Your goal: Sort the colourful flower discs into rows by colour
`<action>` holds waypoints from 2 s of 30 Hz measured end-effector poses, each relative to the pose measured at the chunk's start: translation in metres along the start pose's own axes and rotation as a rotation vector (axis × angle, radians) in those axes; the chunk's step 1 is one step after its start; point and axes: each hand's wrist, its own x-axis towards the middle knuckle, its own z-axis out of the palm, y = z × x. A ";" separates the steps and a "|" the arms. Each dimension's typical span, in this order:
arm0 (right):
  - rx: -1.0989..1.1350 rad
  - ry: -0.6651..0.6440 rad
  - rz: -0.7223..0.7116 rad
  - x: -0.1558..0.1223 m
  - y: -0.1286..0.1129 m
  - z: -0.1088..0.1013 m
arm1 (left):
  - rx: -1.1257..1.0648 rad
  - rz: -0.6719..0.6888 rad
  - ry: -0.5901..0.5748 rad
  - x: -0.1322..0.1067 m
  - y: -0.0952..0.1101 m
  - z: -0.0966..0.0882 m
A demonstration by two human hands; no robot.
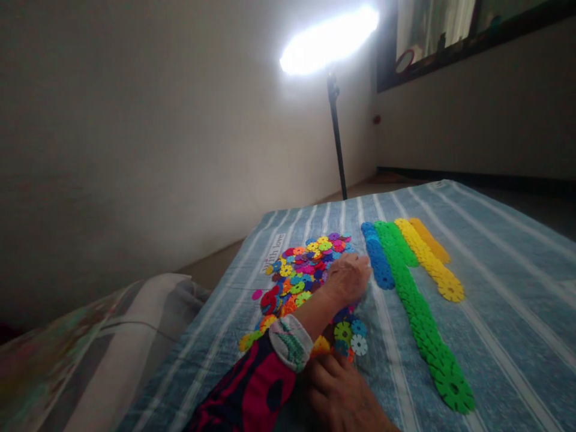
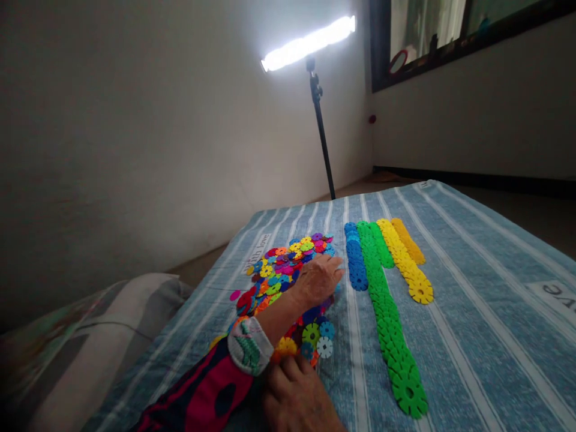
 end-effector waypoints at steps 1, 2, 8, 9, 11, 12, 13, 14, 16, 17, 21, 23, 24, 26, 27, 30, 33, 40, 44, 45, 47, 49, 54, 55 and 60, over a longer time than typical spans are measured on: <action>0.002 -0.018 0.004 -0.001 0.000 0.000 | 0.008 -0.001 -0.008 -0.009 -0.009 -0.003; 0.000 -0.025 0.008 -0.001 -0.001 -0.001 | 0.018 -0.020 -0.008 -0.019 -0.020 -0.006; 0.004 -0.009 0.049 0.001 -0.005 -0.012 | -0.005 -0.183 -0.061 -0.088 -0.072 -0.018; 0.011 -0.014 0.053 0.002 -0.005 -0.014 | -0.026 -0.177 -0.063 -0.098 -0.075 -0.019; 0.022 -0.024 0.047 0.001 -0.005 -0.016 | -0.070 -0.161 -0.058 -0.117 -0.078 -0.018; 0.025 -0.030 0.042 0.000 -0.005 -0.015 | -0.088 -0.156 -0.041 -0.125 -0.077 -0.016; 0.025 -0.032 0.039 -0.001 -0.005 -0.014 | -0.103 -0.155 -0.015 -0.132 -0.075 -0.015; 0.023 -0.031 0.039 -0.002 -0.006 -0.013 | -0.117 -0.155 0.015 -0.139 -0.073 -0.013; 0.017 -0.021 0.047 -0.003 -0.006 -0.012 | -0.141 -0.160 0.072 -0.150 -0.068 -0.010; 0.021 -0.011 0.053 -0.004 -0.006 -0.011 | -0.151 -0.165 0.090 -0.154 -0.066 -0.009; 0.056 -0.005 0.048 -0.005 -0.006 -0.013 | -0.175 -0.185 0.095 -0.163 -0.063 -0.010; 0.044 -0.017 0.036 -0.006 -0.006 -0.014 | -0.184 -0.196 0.102 -0.164 -0.065 -0.011; 0.037 -0.024 0.035 -0.006 -0.005 -0.015 | -0.187 -0.202 0.113 -0.165 -0.066 -0.010; 0.036 -0.040 0.041 -0.006 -0.005 -0.015 | -0.184 -0.210 0.139 -0.165 -0.069 -0.009; 0.043 -0.041 0.046 -0.006 -0.005 -0.016 | -0.178 -0.211 0.152 -0.165 -0.070 -0.007; 0.071 -0.031 0.061 -0.004 -0.006 -0.018 | -0.146 -0.212 0.186 -0.165 -0.073 -0.005; 0.067 -0.029 0.061 -0.002 -0.006 -0.020 | -0.123 -0.215 0.212 -0.160 -0.073 -0.006; 0.015 -0.084 0.068 -0.002 -0.006 -0.018 | -0.124 -0.266 0.191 -0.127 -0.060 -0.006; 0.040 -0.073 0.078 -0.001 -0.007 -0.017 | -0.095 -0.324 0.137 -0.115 -0.052 -0.001; 0.041 -0.063 0.083 -0.001 -0.007 -0.017 | -0.093 -0.329 0.122 -0.114 -0.052 0.000; 0.031 -0.043 0.090 -0.001 -0.008 -0.016 | -0.110 -0.329 0.089 -0.114 -0.052 0.002; 0.021 -0.044 0.088 -0.001 -0.008 -0.016 | -0.137 -0.332 0.070 -0.116 -0.054 0.003; 0.026 -0.065 0.083 0.000 -0.007 -0.015 | -0.185 -0.354 0.121 -0.118 -0.061 0.006; 0.025 -0.065 0.083 0.000 -0.007 -0.015 | -0.206 -0.350 0.135 -0.117 -0.061 0.007; 0.032 -0.058 0.093 -0.001 -0.008 -0.015 | -0.294 -0.386 0.188 -0.116 -0.063 0.005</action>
